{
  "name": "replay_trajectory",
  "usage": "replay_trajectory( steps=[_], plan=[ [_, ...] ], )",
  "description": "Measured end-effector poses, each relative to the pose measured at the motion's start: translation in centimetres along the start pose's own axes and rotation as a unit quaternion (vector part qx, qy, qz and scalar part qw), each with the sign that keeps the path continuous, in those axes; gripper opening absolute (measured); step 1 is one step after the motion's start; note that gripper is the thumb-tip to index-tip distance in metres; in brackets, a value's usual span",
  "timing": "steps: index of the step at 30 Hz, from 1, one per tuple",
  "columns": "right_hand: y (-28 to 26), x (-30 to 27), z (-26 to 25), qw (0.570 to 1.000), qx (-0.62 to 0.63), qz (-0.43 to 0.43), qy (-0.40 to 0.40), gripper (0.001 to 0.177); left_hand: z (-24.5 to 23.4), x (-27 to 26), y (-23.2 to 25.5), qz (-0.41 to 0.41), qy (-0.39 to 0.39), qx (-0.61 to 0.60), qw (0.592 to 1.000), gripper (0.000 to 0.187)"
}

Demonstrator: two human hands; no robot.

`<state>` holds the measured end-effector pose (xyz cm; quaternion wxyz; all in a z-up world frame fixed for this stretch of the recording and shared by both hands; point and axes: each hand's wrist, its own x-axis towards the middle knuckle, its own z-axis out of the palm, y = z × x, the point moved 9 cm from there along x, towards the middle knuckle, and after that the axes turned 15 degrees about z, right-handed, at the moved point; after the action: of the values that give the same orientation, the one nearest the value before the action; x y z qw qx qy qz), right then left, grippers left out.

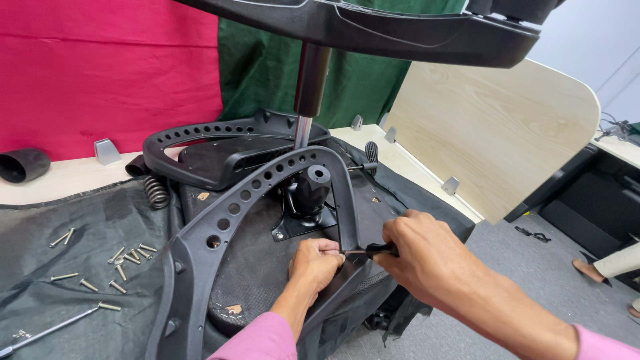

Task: The person uses a screwdriver to fasten multiple screws into the base of an office chair. They repeatedly pick up screws from a black cloth and tighten them into the chair's plastic frame.

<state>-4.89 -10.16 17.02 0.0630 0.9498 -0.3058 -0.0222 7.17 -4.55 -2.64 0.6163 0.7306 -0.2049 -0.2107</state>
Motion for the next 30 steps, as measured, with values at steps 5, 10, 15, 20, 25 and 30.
replay_trajectory(
  steps=[5,10,15,20,25,30],
  plan=[
    [3.0,0.7,2.1,0.926,0.225,0.25,-0.168,0.044,-0.3,-0.1,0.3,-0.012,0.0,0.031,0.999,0.029],
    [3.3,1.6,0.7,0.986,0.139,0.054,-0.077,0.044,-0.1,-0.3,0.5,-0.025,-0.024,0.018,0.999,0.031],
    [1.6,0.8,0.4,0.994,0.088,-0.001,0.067,0.037,-0.2,-0.3,0.9,-0.016,-0.022,0.025,0.999,0.035],
    [3.7,2.0,1.8,0.982,0.113,0.143,-0.047,0.046,-0.4,-0.7,0.8,-0.044,-0.008,0.039,0.998,0.03],
    [2.4,0.6,0.2,0.996,0.079,-0.031,0.012,0.041,-0.6,-0.8,1.1,-0.043,-0.005,0.039,0.998,0.029],
    [3.9,0.8,1.2,0.989,0.048,0.14,0.005,0.05,-0.5,-0.7,1.1,-0.038,-0.011,0.041,0.998,0.028]
  ],
)
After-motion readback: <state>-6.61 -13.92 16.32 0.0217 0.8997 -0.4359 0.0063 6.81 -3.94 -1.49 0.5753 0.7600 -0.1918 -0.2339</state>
